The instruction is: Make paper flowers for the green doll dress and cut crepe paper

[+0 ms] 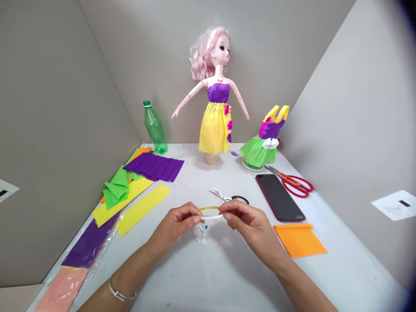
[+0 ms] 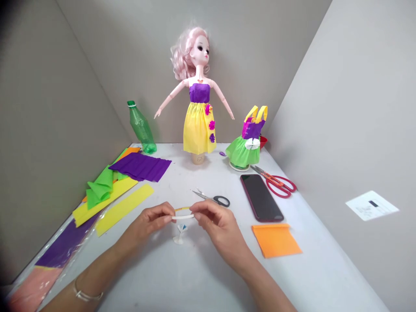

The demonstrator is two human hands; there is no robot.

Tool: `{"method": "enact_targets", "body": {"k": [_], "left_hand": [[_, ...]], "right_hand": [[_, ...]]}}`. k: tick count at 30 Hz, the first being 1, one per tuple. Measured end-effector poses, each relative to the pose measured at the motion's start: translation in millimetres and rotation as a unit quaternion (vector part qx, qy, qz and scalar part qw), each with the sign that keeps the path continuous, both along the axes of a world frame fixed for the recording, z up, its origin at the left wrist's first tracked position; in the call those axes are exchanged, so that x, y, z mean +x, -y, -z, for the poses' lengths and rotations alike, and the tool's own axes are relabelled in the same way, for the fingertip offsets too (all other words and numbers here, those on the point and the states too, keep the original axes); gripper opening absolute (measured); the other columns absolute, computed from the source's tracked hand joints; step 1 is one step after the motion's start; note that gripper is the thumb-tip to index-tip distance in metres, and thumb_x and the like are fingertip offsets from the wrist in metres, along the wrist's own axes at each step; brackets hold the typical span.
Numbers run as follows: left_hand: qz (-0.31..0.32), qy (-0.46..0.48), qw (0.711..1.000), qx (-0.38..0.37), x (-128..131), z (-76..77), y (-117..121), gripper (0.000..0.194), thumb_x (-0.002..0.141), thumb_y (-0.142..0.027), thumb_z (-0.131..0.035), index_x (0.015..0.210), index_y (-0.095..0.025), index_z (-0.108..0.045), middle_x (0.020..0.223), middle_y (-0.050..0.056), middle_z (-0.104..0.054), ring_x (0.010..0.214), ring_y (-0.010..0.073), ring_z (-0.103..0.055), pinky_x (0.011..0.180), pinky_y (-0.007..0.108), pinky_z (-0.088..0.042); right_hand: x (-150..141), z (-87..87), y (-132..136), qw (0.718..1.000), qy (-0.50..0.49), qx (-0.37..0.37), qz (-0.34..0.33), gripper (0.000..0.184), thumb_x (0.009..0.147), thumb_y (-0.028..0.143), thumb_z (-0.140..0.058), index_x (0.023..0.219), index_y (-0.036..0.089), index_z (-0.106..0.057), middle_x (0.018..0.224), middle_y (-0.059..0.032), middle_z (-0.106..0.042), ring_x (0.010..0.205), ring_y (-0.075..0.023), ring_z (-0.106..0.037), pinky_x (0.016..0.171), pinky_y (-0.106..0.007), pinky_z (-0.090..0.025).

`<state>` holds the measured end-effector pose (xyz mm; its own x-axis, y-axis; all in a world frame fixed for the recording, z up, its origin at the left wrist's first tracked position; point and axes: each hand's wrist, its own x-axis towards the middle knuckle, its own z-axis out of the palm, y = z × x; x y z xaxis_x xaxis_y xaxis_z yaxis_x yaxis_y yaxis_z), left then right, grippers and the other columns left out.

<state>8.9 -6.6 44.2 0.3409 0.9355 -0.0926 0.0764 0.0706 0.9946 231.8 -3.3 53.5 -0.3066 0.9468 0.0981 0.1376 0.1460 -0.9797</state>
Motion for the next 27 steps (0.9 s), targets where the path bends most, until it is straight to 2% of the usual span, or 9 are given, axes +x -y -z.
{"method": "enact_targets", "body": {"k": [3,6,8,11,20,27], "left_hand": [[-0.01,-0.073,0.995,0.06,6,4.6,4,0.019,0.088,-0.038,-0.061,0.09,-0.021,-0.069,0.085,0.0,-0.054,0.071,0.0129,-0.043,0.068,0.027,-0.033],[0.001,-0.059,0.996,0.073,9,8.3,8,0.018,0.09,-0.037,-0.059,0.094,-0.022,-0.069,0.084,-0.001,-0.053,0.074,0.0135,-0.046,0.072,0.027,-0.035],[0.008,-0.045,0.997,0.068,9,8.0,9,0.019,0.091,-0.037,-0.058,0.09,-0.022,-0.069,0.085,0.0,-0.053,0.077,0.0143,-0.048,0.074,0.028,-0.035],[0.023,-0.014,0.999,0.042,6,4.4,7,0.019,0.091,-0.036,-0.058,0.086,-0.02,-0.068,0.085,0.0,-0.053,0.079,0.0146,-0.049,0.075,0.028,-0.035],[0.052,0.137,0.989,-0.037,-2,-1.8,6,0.017,0.088,-0.032,-0.061,0.077,-0.019,-0.064,0.077,-0.001,-0.05,0.073,0.0131,-0.04,0.07,0.025,-0.031],[0.042,0.046,0.998,-0.004,-3,-1.8,2,0.018,0.091,-0.033,-0.058,0.081,-0.019,-0.065,0.079,-0.001,-0.053,0.075,0.0136,-0.043,0.072,0.027,-0.031]], "right_hand": [[-6,2.9,5,0.993,0.067,0.1,0.01,0.011,0.094,0.025,-0.055,0.097,0.024,-0.066,0.091,-0.0017,-0.063,0.079,-0.0144,-0.056,0.073,-0.027,-0.044],[-11,5.7,8,0.979,0.099,0.177,-0.006,0.017,0.096,0.018,-0.05,0.104,0.024,-0.063,0.095,-0.0026,-0.063,0.082,-0.0144,-0.058,0.075,-0.027,-0.045],[-12,5.6,9,0.975,0.103,0.195,-0.01,0.02,0.096,0.015,-0.048,0.107,0.024,-0.062,0.098,-0.0034,-0.064,0.088,-0.015,-0.059,0.078,-0.027,-0.046],[-9,1.5,8,0.98,0.097,0.171,-0.007,0.018,0.096,0.018,-0.049,0.105,0.024,-0.063,0.097,-0.0025,-0.066,0.089,-0.0149,-0.06,0.077,-0.026,-0.046],[2,-10.7,3,1.0,0.009,0.008,-0.008,0.014,0.093,0.033,-0.057,0.101,0.026,-0.067,0.097,-0.0009,-0.067,0.087,-0.0154,-0.061,0.076,-0.025,-0.046],[1,-7.7,3,1.0,0.004,-0.001,0.0,0.013,0.092,0.032,-0.059,0.098,0.024,-0.067,0.094,-0.0008,-0.065,0.084,-0.0149,-0.059,0.075,-0.025,-0.045]]}}
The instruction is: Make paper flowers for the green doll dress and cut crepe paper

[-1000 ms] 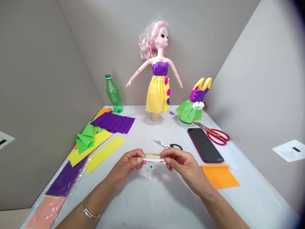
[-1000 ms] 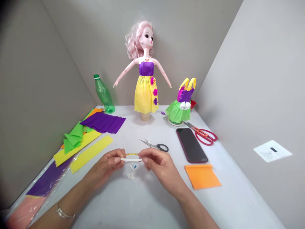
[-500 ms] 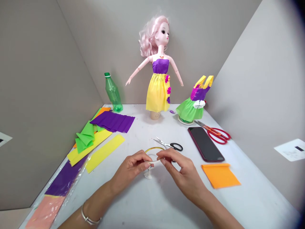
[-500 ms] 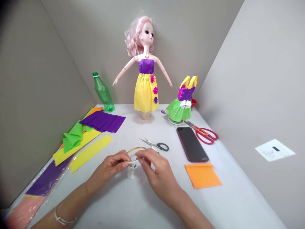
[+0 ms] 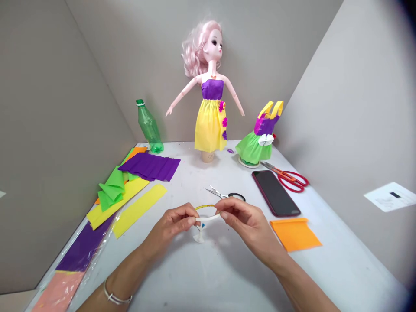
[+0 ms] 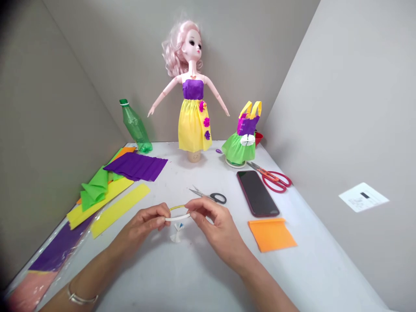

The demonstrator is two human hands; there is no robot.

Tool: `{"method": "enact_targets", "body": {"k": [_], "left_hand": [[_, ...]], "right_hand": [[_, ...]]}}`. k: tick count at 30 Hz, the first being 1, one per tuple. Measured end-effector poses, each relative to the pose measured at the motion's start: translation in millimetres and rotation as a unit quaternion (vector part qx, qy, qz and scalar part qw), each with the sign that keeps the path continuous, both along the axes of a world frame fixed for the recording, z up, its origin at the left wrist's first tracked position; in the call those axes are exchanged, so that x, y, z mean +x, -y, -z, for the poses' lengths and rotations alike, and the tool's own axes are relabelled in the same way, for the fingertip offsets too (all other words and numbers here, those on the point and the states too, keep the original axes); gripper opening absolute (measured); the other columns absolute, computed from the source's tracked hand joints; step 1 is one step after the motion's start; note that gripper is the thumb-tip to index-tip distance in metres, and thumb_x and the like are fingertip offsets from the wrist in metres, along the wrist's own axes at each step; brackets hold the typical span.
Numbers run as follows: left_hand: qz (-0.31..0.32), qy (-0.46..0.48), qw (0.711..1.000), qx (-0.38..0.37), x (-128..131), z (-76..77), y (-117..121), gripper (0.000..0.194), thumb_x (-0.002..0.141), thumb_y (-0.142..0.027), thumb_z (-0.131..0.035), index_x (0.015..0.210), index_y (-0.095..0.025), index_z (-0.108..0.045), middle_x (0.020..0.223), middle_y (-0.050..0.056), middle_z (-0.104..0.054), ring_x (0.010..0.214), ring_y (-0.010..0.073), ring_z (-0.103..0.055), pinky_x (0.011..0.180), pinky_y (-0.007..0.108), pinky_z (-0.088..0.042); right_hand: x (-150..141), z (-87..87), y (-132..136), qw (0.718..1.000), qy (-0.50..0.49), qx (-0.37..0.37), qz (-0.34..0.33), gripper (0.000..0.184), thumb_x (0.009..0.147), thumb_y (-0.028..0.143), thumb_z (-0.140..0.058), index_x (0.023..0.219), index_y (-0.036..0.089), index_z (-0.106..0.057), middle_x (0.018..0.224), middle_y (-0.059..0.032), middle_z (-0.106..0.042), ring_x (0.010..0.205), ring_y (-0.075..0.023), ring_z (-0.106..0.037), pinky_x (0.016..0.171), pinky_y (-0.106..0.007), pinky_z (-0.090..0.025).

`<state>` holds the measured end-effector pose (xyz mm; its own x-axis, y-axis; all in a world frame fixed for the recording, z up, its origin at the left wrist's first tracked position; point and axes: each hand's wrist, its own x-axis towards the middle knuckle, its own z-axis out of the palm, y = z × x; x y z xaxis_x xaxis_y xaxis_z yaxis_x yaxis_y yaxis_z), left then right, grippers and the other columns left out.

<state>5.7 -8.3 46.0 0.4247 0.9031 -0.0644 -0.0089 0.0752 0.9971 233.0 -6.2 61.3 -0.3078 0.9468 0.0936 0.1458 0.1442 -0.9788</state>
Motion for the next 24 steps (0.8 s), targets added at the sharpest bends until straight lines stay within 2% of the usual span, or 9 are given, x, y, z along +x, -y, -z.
{"method": "enact_targets", "body": {"k": [4,8,19,24], "left_hand": [[-0.006,-0.058,0.997,0.047,3,0.2,1,0.02,0.093,-0.035,-0.055,0.089,-0.021,-0.069,0.083,0.0,-0.054,0.078,0.0147,-0.047,0.075,0.027,-0.033],[-0.041,-0.105,0.99,0.087,8,2.0,6,0.02,0.093,-0.036,-0.055,0.091,-0.021,-0.069,0.085,0.001,-0.055,0.079,0.0156,-0.049,0.075,0.027,-0.036],[-0.069,-0.159,0.97,0.17,17,9.4,13,0.016,0.093,-0.031,-0.057,0.094,-0.023,-0.07,0.081,0.0,-0.056,0.068,0.0125,-0.045,0.065,0.024,-0.036],[-0.072,-0.166,0.969,0.169,19,7.9,15,0.015,0.093,-0.031,-0.056,0.095,-0.023,-0.068,0.083,0.0,-0.056,0.069,0.0127,-0.045,0.067,0.025,-0.038]], "right_hand": [[-4,2.1,2,0.999,0.036,0.031,-0.001,0.011,0.092,0.029,-0.059,0.098,0.025,-0.067,0.09,0.0007,-0.062,0.078,-0.0136,-0.056,0.075,-0.026,-0.044],[-10,5.8,4,0.993,0.085,0.079,0.017,0.006,0.088,0.023,-0.062,0.094,0.023,-0.065,0.084,0.0015,-0.06,0.072,-0.0131,-0.053,0.072,-0.027,-0.043],[-22,19.8,11,0.97,0.152,0.183,0.041,0.007,0.087,0.015,-0.06,0.087,0.022,-0.06,0.08,-0.0004,-0.059,0.07,-0.0153,-0.052,0.066,-0.028,-0.043],[-21,21.7,10,0.973,0.147,0.174,0.04,0.005,0.089,0.018,-0.062,0.087,0.022,-0.059,0.08,0.0001,-0.059,0.069,-0.0147,-0.052,0.065,-0.028,-0.042]]}}
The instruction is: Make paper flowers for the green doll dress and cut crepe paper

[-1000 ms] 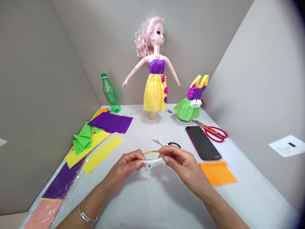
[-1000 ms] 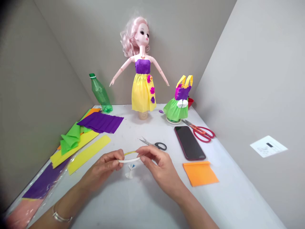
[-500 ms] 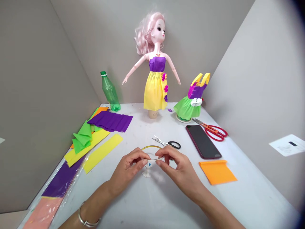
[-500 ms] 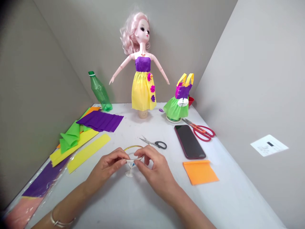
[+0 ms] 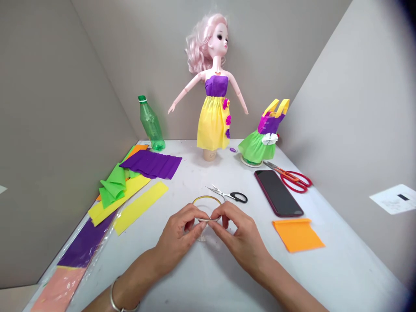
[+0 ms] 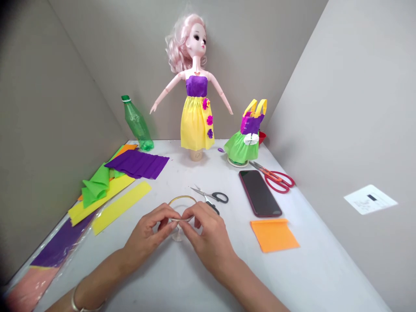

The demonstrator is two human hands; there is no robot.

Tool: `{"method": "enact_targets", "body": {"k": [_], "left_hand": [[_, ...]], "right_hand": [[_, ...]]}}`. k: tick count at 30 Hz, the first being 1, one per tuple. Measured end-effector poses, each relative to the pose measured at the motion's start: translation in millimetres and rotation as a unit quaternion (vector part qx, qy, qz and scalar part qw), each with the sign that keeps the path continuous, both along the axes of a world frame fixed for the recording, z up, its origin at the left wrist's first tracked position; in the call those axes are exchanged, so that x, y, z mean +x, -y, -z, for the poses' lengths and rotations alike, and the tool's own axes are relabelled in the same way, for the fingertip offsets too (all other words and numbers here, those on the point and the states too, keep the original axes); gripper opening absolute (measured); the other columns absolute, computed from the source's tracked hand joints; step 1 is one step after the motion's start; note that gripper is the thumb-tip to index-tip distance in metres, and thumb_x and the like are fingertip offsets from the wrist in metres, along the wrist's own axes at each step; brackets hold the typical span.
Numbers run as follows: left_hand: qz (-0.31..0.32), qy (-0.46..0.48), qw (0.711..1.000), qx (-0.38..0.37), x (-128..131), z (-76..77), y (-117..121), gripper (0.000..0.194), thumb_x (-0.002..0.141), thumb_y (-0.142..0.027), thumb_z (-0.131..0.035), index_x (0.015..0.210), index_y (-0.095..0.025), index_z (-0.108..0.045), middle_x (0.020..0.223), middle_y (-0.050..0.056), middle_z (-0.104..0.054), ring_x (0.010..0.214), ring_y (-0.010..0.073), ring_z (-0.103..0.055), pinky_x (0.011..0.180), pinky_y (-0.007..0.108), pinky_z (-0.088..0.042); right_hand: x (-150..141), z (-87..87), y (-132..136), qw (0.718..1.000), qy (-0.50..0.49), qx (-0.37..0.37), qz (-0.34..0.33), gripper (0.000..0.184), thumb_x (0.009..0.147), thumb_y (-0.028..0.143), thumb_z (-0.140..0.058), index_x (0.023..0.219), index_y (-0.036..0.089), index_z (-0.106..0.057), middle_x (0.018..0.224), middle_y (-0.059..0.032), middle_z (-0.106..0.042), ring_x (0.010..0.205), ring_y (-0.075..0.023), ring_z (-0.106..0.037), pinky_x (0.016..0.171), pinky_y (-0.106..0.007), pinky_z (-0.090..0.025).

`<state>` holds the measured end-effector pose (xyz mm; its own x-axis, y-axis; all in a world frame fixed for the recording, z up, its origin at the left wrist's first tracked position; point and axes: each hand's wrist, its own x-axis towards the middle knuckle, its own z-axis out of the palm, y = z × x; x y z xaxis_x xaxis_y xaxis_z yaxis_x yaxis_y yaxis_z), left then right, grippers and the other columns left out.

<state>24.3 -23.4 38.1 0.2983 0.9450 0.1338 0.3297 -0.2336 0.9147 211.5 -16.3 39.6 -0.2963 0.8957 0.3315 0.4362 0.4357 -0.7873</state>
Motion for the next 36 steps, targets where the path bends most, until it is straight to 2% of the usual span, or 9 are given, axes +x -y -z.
{"method": "enact_targets", "body": {"k": [4,8,17,20,23,30,36], "left_hand": [[-0.018,-0.027,0.999,0.015,0.7,-2.2,0.4,0.013,0.092,-0.03,-0.057,0.094,-0.022,-0.066,0.086,0.001,-0.057,0.07,0.0136,-0.046,0.07,0.026,-0.04],[-0.033,-0.05,0.997,0.042,1.7,-2.9,1.8,0.012,0.09,-0.024,-0.055,0.089,-0.02,-0.066,0.083,0.002,-0.058,0.07,0.0144,-0.047,0.068,0.027,-0.04],[-0.027,-0.048,0.996,0.071,2.1,2.1,3.1,0.026,0.086,-0.008,-0.046,0.096,-0.021,-0.066,0.086,0.003,-0.062,0.077,0.0157,-0.054,0.073,0.028,-0.044],[-0.028,-0.046,0.996,0.07,2.3,2.0,3.3,0.018,0.088,-0.013,-0.05,0.097,-0.021,-0.064,0.089,0.002,-0.062,0.076,0.0151,-0.054,0.075,0.028,-0.045],[-0.031,-0.053,0.996,0.065,2.3,2.1,3.7,0.013,0.088,-0.016,-0.053,0.095,-0.021,-0.063,0.085,0.001,-0.061,0.073,0.0142,-0.053,0.073,0.027,-0.045],[-0.026,-0.031,0.996,0.076,1.3,2.8,3.5,0.024,0.087,-0.007,-0.045,0.093,-0.021,-0.063,0.086,0.001,-0.064,0.081,0.0147,-0.059,0.077,0.026,-0.046],[-0.024,-0.056,0.995,0.083,1.9,2.1,2.8,0.01,0.088,-0.016,-0.055,0.093,-0.02,-0.063,0.081,0.0,-0.06,0.071,0.0133,-0.053,0.072,0.026,-0.045]], "right_hand": [[0.0,-0.9,1.4,1.0,-0.008,0.006,-0.025,0.009,0.093,0.014,-0.055,0.091,0.022,-0.059,0.083,-0.0009,-0.06,0.072,-0.0147,-0.054,0.068,-0.029,-0.044],[-2.1,0.5,3.5,0.997,-0.007,0.06,-0.05,0.014,0.094,0.01,-0.049,0.097,0.021,-0.058,0.088,-0.0037,-0.061,0.077,-0.016,-0.055,0.069,-0.029,-0.046],[-5.2,4.1,4.8,0.992,0.024,0.115,-0.05,0.018,0.095,0.01,-0.047,0.104,0.021,-0.058,0.091,-0.0063,-0.062,0.081,-0.0183,-0.057,0.07,-0.031,-0.048],[-5.1,3.7,4.9,0.991,0.022,0.122,-0.043,0.017,0.094,0.009,-0.049,0.103,0.021,-0.058,0.091,-0.006,-0.062,0.082,-0.0185,-0.057,0.071,-0.031,-0.047],[-4.6,2.7,4.5,0.991,0.02,0.124,-0.04,0.016,0.094,0.009,-0.05,0.102,0.021,-0.058,0.09,-0.0057,-0.062,0.081,-0.0186,-0.057,0.071,-0.031,-0.047],[-4.8,-0.2,4.5,0.995,0.009,0.098,-0.033,0.012,0.094,0.013,-0.05,0.096,0.021,-0.059,0.085,-0.0048,-0.063,0.076,-0.0173,-0.057,0.066,-0.03,-0.047],[-4.6,-2.3,4.2,0.997,-0.006,0.077,-0.033,0.013,0.094,0.013,-0.051,0.092,0.021,-0.06,0.082,-0.0034,-0.062,0.074,-0.0167,-0.057,0.065,-0.029,-0.047]]}}
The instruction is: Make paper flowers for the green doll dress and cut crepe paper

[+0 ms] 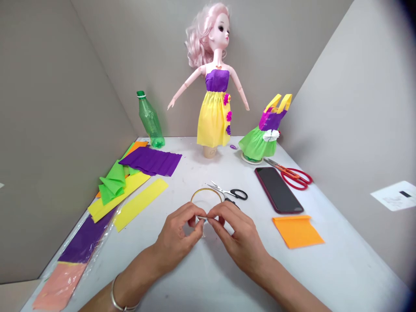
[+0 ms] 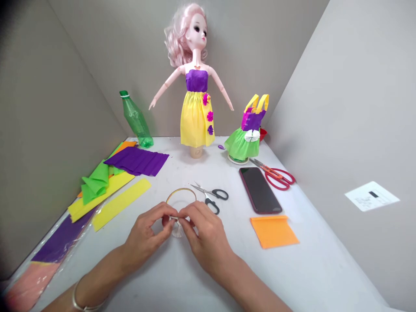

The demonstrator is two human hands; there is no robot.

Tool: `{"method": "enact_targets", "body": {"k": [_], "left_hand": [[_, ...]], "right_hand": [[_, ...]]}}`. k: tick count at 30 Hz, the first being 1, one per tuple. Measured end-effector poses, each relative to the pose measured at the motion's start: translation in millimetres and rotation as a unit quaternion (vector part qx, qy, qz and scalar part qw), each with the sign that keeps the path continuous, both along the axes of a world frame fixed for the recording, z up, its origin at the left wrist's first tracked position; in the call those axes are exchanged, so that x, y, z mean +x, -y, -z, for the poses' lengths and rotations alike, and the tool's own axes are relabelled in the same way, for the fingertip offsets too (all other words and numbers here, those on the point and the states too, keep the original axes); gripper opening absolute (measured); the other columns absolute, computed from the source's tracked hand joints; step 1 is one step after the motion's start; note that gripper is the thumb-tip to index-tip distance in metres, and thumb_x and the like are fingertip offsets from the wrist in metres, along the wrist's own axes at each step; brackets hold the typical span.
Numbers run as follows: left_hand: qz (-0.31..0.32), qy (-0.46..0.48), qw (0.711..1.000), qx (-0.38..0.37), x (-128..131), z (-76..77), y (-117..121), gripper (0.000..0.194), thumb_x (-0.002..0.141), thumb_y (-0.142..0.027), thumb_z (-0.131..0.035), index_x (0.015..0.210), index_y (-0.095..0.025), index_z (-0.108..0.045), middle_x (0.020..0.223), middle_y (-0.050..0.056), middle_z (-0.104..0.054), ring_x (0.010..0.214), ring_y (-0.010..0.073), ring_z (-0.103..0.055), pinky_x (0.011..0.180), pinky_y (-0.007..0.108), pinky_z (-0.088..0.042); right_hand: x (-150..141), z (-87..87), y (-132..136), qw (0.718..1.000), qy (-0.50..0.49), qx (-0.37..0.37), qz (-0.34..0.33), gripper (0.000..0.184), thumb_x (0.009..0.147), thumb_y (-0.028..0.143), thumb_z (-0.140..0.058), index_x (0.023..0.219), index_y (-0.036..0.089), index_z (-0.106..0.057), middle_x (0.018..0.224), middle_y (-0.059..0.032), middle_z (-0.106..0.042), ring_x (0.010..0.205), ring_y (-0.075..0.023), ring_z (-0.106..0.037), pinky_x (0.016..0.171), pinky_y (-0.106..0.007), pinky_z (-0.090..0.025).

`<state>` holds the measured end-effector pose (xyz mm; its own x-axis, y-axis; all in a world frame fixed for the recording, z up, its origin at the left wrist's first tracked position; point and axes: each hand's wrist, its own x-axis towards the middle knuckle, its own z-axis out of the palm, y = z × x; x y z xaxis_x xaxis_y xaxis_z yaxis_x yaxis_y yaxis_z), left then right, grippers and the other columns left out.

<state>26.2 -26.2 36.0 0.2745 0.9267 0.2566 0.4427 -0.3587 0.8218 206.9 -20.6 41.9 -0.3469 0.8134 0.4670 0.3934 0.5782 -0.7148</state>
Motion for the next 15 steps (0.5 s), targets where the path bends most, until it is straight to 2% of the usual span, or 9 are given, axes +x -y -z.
{"method": "enact_targets", "body": {"k": [8,12,15], "left_hand": [[0.003,-0.003,1.0,0.0,-1.7,2.0,1.4,0.02,0.084,-0.007,-0.053,0.094,-0.022,-0.063,0.079,-0.002,-0.059,0.069,0.0118,-0.053,0.07,0.024,-0.044],[0.004,0.018,1.0,-0.012,-1.4,0.6,1.6,0.021,0.088,-0.012,-0.052,0.105,-0.023,-0.058,0.093,0.0,-0.061,0.077,0.0127,-0.056,0.077,0.026,-0.046],[-0.012,0.055,0.998,-0.005,-1.0,0.4,1.1,0.021,0.089,-0.013,-0.052,0.108,-0.023,-0.051,0.109,0.003,-0.058,0.082,0.0126,-0.056,0.081,0.027,-0.046]], "right_hand": [[0.6,-0.4,-0.5,0.999,-0.009,-0.047,-0.001,0.012,0.092,0.013,-0.053,0.089,0.022,-0.061,0.082,-0.0023,-0.062,0.071,-0.0158,-0.055,0.067,-0.03,-0.045],[2.0,0.1,-0.9,0.997,-0.019,-0.074,0.012,0.011,0.091,0.013,-0.054,0.089,0.022,-0.06,0.082,-0.0013,-0.061,0.071,-0.0151,-0.054,0.068,-0.029,-0.044],[3.0,-0.1,-1.6,0.994,-0.039,-0.103,0.02,0.01,0.09,0.013,-0.056,0.087,0.022,-0.061,0.082,-0.0002,-0.061,0.071,-0.0141,-0.054,0.069,-0.028,-0.043]]}}
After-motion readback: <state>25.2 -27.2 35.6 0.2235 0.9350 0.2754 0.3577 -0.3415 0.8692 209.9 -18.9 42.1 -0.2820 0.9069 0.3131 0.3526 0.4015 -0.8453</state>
